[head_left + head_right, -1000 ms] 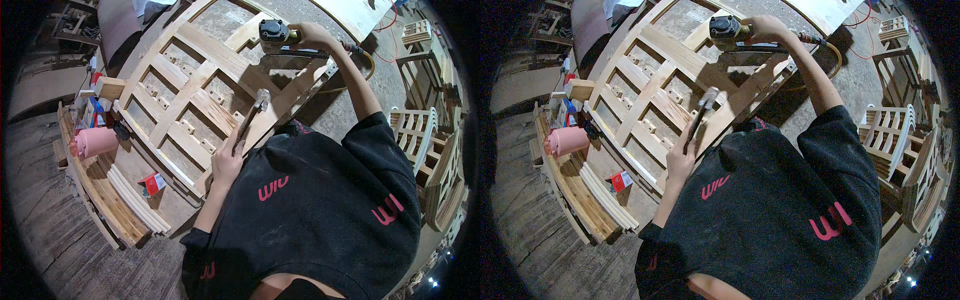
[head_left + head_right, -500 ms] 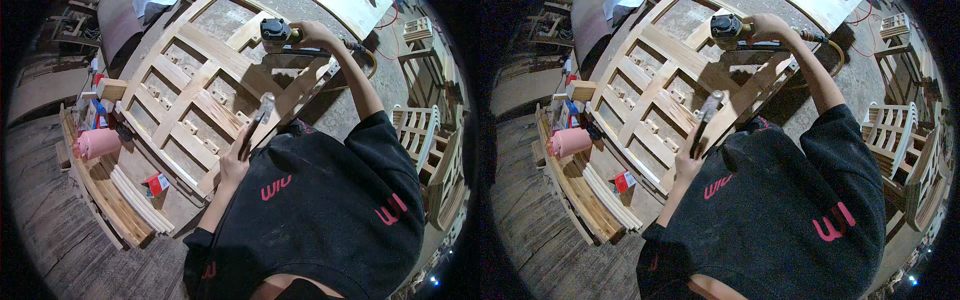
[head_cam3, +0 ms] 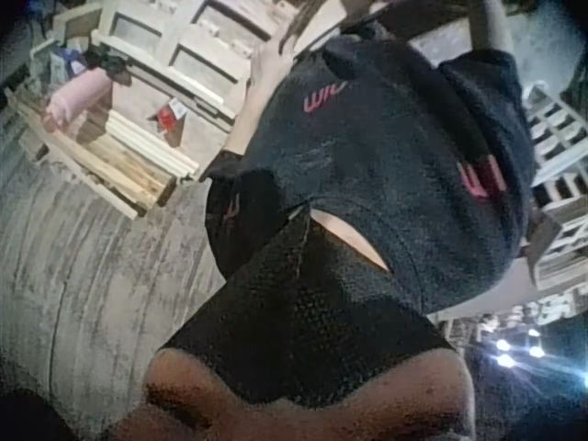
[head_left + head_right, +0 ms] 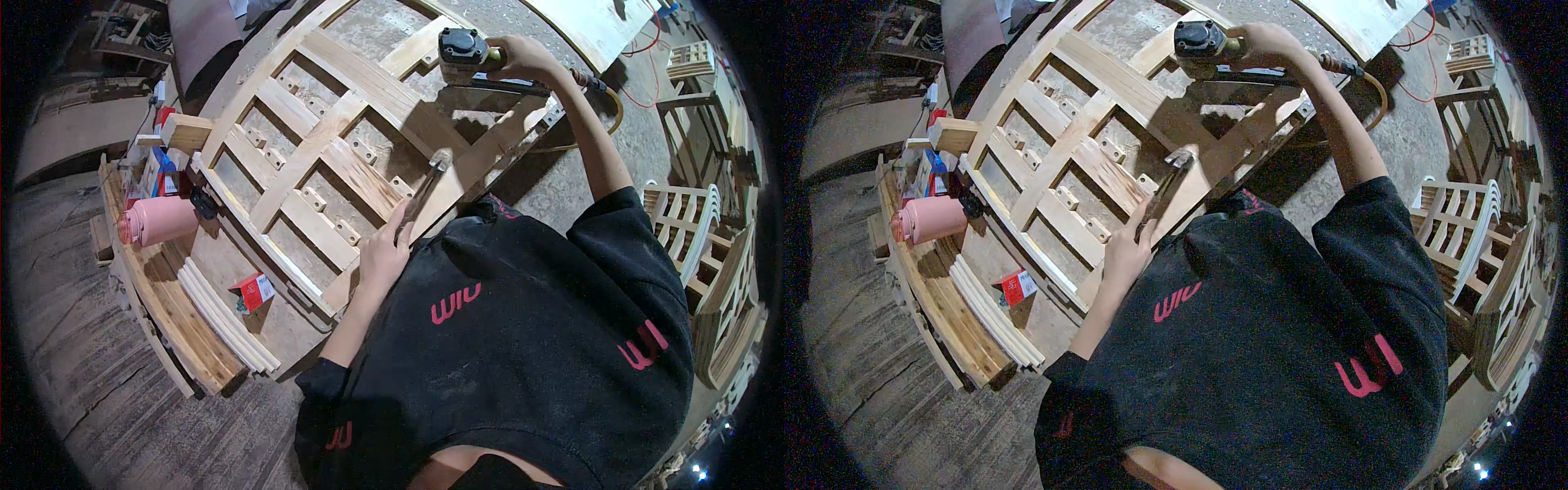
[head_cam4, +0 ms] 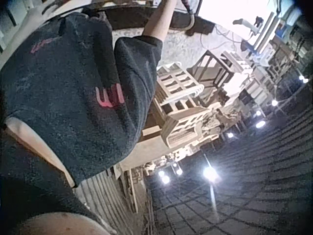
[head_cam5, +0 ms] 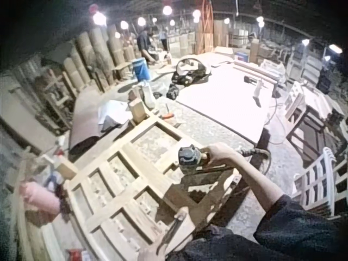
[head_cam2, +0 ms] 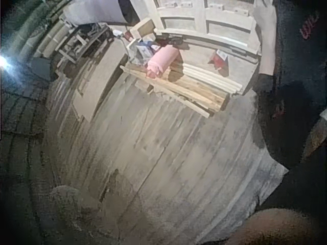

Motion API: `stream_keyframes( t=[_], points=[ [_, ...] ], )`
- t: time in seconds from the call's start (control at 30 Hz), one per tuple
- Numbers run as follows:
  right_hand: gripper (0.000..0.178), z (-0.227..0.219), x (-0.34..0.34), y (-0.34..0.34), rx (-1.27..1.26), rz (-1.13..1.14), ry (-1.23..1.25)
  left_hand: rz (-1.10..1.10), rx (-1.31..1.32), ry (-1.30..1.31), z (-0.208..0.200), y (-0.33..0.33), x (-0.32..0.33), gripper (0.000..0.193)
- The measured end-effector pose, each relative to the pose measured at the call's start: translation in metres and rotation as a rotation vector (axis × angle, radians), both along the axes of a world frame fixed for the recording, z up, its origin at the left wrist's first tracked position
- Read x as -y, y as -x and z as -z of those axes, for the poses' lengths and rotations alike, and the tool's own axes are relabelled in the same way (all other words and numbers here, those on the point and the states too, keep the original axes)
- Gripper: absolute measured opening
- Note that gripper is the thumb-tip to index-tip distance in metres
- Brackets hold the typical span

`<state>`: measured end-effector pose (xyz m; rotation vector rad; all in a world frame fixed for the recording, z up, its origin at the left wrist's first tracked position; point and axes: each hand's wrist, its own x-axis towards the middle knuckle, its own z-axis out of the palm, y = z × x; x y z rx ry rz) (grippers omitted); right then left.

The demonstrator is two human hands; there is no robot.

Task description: Use a pneumatic nail gun and hammer to secure wooden slats to a furniture frame.

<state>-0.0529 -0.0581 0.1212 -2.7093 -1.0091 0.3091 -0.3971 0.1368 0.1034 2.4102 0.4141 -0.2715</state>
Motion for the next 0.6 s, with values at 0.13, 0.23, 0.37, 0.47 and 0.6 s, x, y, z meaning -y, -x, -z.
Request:
stream_keyframes(
  t=[0.13, 0.23, 0.37, 0.47, 0.6],
  points=[
    [0.055, 0.004, 0.005, 0.001, 0.019, 0.017, -0.03, -0.034, 0.256, 0.025, -0.014, -0.001, 0.002, 0.043],
    [0.055, 0.005, 0.003, 0.002, 0.007, 0.016, -0.028, -0.084, 0.407, 0.112, -0.007, 0.005, 0.005, 0.044],
    [0.054, 0.005, 0.001, 0.0, 0.011, -0.061, -0.099, -0.031, 0.058, -0.003, 0.0, 0.01, -0.001, 0.042],
    [0.052, 0.003, 0.006, 0.001, 0.005, -0.03, -0.08, -0.099, -0.009, 0.032, -0.009, 0.005, -0.009, 0.042],
    [0.051, 0.008, 0.003, -0.002, 0.005, -0.006, -0.095, -0.335, 0.323, 0.139, -0.008, 0.009, -0.031, 0.045]
  ],
)
